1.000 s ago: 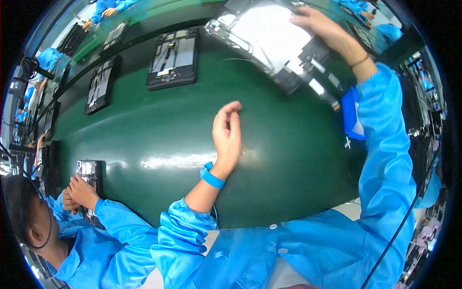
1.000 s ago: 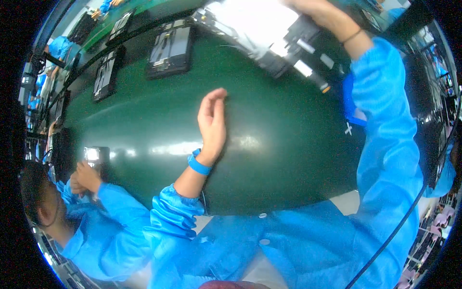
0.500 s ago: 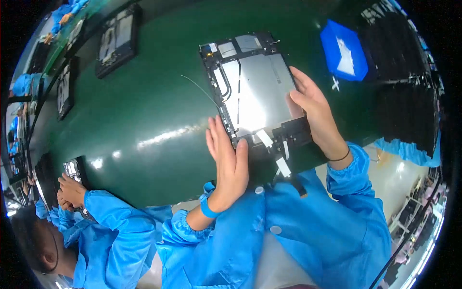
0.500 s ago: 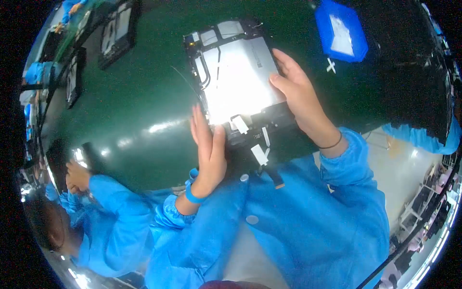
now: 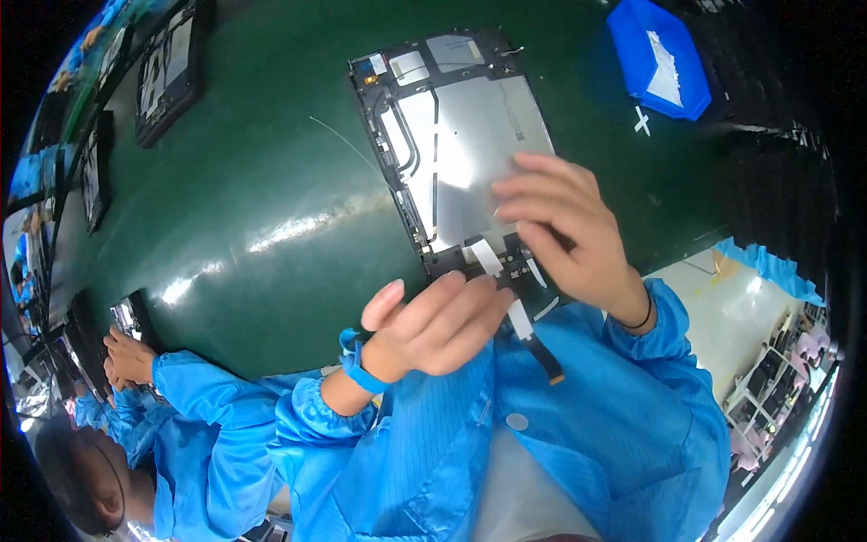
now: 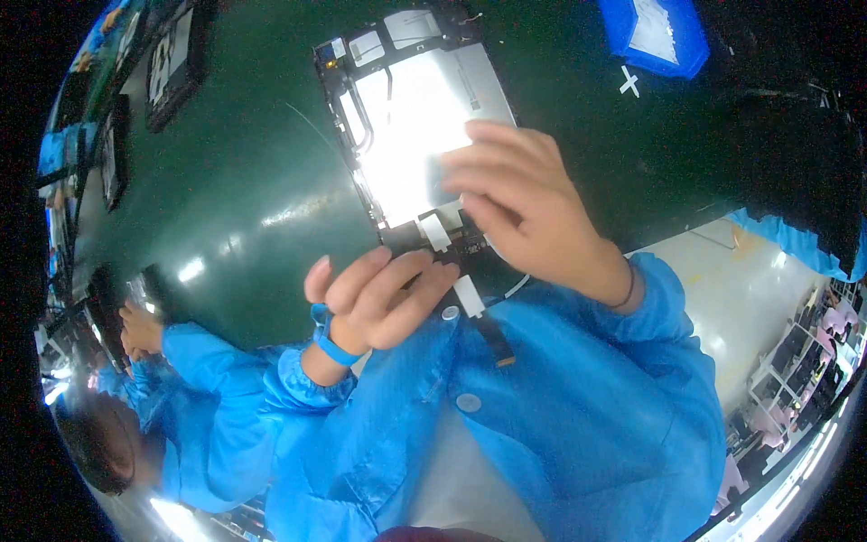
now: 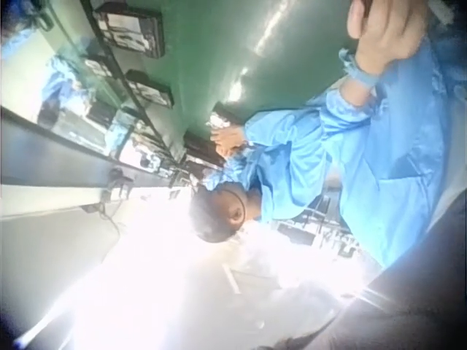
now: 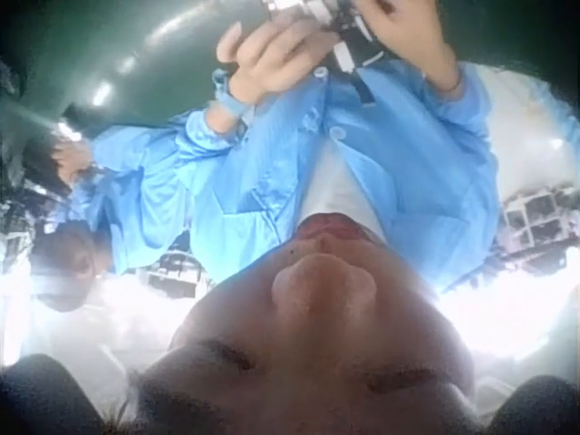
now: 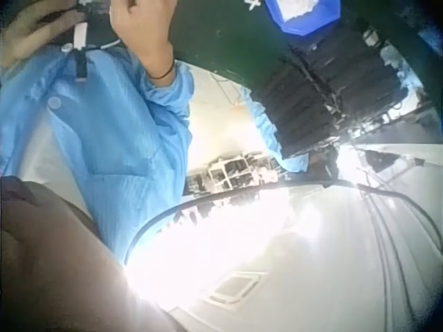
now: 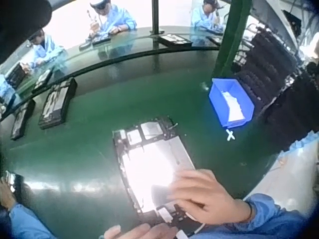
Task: The person assembles the internal components of tablet devices by hand, connecting ribbon cables and installing batteries into the chassis on a factory line.
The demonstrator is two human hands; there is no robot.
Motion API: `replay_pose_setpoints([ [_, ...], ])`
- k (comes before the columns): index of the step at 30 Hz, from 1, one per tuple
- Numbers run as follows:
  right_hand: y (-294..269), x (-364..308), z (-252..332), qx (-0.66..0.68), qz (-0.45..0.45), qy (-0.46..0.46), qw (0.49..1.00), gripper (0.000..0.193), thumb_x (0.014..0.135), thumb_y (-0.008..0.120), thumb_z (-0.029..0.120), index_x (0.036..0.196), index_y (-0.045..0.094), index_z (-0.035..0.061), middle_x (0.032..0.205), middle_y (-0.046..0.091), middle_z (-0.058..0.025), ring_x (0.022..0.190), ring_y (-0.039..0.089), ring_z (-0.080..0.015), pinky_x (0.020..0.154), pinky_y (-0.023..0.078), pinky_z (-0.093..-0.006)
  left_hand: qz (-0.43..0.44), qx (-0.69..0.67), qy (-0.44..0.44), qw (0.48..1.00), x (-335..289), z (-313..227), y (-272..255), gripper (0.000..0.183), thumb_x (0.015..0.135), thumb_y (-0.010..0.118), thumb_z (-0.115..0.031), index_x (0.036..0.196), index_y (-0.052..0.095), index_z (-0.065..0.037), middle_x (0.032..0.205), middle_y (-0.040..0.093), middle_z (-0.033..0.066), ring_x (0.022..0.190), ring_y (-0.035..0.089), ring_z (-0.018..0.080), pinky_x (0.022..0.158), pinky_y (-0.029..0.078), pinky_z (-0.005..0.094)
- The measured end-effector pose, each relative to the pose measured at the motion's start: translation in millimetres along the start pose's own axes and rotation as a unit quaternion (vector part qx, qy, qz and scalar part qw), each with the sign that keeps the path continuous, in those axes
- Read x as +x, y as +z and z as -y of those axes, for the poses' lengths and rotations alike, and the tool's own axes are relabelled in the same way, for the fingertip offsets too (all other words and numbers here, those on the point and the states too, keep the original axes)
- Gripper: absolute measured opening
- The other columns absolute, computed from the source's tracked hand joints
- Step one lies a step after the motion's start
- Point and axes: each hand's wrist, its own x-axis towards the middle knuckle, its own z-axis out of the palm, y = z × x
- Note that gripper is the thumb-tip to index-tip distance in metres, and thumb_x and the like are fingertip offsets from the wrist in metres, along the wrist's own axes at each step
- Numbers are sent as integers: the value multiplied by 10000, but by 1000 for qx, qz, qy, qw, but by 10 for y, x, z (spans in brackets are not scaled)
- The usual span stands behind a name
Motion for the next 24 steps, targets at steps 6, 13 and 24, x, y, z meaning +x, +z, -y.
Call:
replay_pose_setpoints([
  [6,106,87,-12,76,80,-38,993,254,778,683,53,1023,671,117,1057,654,-63,1078,591,-262,922,419,-396,-38,19,87,995,108,307,91,133,758,667,-197,852,723,-272,924,644,-93,948,566,100,997,321,351],
  [13,45,246,-65,95,105,-3,990,205,736,715,48,935,704,99,1032,692,-58,1038,631,-250,895,448,-377,-12,12,100,995,86,381,161,145,772,642,-170,874,722,-233,949,657,-58,973,585,119,1010,337,357],
  [24,-61,479,-193,-1,-70,112,991,36,886,633,117,894,640,82,882,637,-72,814,619,-204,705,480,-322,92,-141,63,984,326,484,63,138,752,686,-152,884,720,-173,970,705,-25,1013,634,178,1021,328,388],
])
